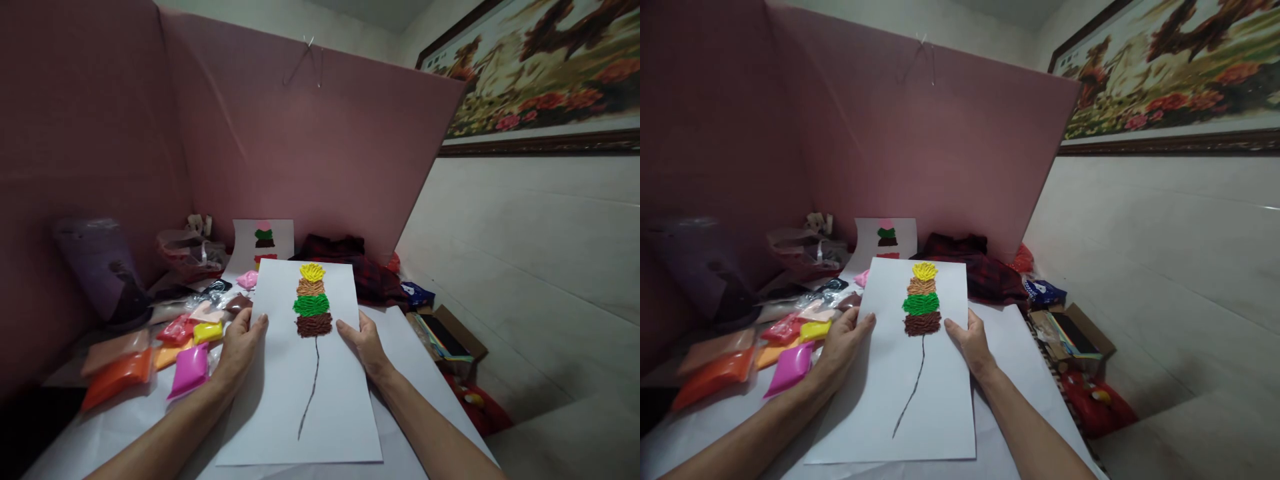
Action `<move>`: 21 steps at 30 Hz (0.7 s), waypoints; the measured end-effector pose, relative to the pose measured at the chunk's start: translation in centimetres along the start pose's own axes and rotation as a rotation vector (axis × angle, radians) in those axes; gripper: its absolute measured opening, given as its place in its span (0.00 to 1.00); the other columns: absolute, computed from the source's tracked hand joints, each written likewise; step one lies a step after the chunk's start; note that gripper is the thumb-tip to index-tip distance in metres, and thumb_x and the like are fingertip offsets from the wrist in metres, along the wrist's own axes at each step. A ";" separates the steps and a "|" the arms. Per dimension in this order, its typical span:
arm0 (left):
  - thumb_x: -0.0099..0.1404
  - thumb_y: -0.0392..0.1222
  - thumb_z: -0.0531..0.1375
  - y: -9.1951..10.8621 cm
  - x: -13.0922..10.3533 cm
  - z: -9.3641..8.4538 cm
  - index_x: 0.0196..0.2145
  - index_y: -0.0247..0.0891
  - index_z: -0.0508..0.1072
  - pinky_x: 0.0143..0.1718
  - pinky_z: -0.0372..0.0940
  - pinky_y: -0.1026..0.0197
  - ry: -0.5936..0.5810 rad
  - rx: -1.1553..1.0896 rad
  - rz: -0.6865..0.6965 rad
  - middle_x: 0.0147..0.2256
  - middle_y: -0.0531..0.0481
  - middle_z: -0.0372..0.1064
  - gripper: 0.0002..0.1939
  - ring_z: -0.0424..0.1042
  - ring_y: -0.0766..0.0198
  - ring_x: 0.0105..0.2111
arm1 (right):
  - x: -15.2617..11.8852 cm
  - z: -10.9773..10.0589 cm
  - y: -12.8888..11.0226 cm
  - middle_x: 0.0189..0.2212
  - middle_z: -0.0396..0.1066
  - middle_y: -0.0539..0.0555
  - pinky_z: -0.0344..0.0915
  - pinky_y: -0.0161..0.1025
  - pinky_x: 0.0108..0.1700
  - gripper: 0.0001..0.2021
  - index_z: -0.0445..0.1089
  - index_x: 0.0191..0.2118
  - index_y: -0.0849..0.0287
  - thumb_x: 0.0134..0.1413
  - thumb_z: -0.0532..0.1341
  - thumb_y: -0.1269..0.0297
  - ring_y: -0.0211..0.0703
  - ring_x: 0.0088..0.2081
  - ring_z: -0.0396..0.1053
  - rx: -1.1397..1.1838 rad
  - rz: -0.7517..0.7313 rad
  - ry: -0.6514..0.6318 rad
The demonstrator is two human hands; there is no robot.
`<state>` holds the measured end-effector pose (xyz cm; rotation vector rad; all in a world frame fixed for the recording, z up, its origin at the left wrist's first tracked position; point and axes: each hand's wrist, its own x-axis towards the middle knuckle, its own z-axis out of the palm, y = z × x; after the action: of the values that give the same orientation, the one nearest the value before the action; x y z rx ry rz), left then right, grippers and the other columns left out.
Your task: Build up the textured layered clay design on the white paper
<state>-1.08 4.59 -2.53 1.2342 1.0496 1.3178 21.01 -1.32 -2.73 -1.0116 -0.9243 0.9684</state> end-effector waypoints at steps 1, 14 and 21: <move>0.49 0.47 0.63 0.0 0.0 0.0 0.28 0.36 0.68 0.24 0.60 0.64 0.005 0.004 0.004 0.24 0.52 0.67 0.13 0.65 0.64 0.24 | 0.0 0.0 0.0 0.40 0.76 0.58 0.67 0.47 0.43 0.16 0.71 0.39 0.61 0.40 0.68 0.63 0.52 0.39 0.72 0.004 0.007 -0.002; 0.47 0.50 0.65 0.5 -0.2 0.2 0.28 0.35 0.69 0.23 0.59 0.66 0.001 -0.089 -0.054 0.23 0.53 0.66 0.16 0.65 0.65 0.22 | 0.2 0.0 0.1 0.36 0.76 0.56 0.66 0.46 0.44 0.16 0.71 0.37 0.61 0.38 0.69 0.64 0.51 0.38 0.72 0.026 0.026 0.016; 0.48 0.50 0.64 0.0 0.1 0.0 0.27 0.35 0.68 0.23 0.59 0.65 -0.004 -0.078 -0.053 0.21 0.54 0.64 0.16 0.64 0.65 0.23 | 0.2 -0.1 0.2 0.35 0.76 0.56 0.65 0.47 0.47 0.16 0.70 0.38 0.61 0.41 0.68 0.62 0.52 0.42 0.71 0.028 0.001 -0.003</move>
<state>-1.06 4.65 -2.49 1.1433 1.0120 1.3030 21.14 -1.14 -2.92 -0.9871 -0.9105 0.9819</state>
